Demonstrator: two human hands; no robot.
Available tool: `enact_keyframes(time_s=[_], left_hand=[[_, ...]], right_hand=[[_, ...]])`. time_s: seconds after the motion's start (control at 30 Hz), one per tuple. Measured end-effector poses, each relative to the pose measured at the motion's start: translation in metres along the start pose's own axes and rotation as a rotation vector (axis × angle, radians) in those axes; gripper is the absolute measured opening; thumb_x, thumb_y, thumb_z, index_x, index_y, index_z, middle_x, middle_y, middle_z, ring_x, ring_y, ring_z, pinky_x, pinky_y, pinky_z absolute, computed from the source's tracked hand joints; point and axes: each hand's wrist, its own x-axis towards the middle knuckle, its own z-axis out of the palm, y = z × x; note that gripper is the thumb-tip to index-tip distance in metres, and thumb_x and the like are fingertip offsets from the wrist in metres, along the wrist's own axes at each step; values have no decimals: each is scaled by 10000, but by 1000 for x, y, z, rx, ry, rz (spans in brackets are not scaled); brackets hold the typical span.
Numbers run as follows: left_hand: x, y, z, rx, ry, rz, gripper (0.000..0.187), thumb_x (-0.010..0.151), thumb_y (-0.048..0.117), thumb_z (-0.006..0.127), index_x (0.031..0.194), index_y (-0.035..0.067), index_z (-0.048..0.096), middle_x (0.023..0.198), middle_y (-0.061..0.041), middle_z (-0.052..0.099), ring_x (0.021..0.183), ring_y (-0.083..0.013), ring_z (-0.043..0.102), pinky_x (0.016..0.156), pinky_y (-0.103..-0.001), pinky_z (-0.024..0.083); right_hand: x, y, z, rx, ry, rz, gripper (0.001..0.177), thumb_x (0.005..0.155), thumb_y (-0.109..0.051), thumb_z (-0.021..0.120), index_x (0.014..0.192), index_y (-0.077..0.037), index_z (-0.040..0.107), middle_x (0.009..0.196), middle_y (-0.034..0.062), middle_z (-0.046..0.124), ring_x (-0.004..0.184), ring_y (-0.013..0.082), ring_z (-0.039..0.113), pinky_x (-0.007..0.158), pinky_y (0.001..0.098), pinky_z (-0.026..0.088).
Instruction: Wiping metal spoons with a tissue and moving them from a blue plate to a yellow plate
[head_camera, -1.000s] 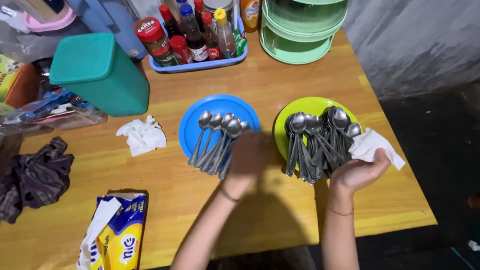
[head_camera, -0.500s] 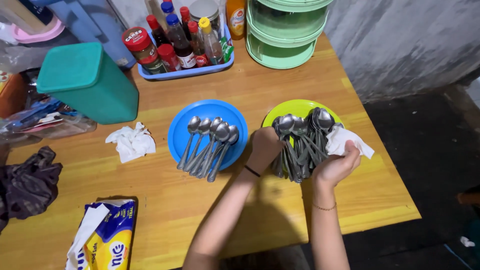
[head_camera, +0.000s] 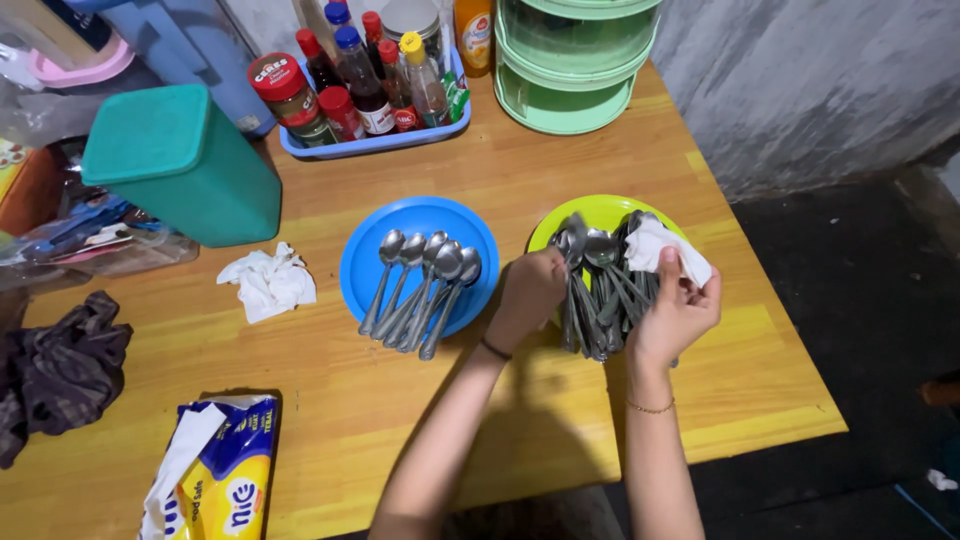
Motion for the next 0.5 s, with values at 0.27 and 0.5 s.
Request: enact_keyframes(time_s=[0.27,0.5], left_hand=[[-56,78,-136,-71,67,-54,248,1068,351,411,1105,216,615,536,-178,579,637,-439,673,555,-507,488],[-79,45,-150,-118,177,-138,264,1034,404,545,996,221,731,702,-122,722,745,-377,728,656,-459,562]], right_hand=[[-39,-5,26,40,-245,210,210,1007,-70,658,1211,-53,702,1100,70,695,1031,127,628,941,327,562],[-47,-3,43,268,-596,894,358,1011,-38,498,1353,-16,601,1192,154,664,1146,367,677,1008,587,502]])
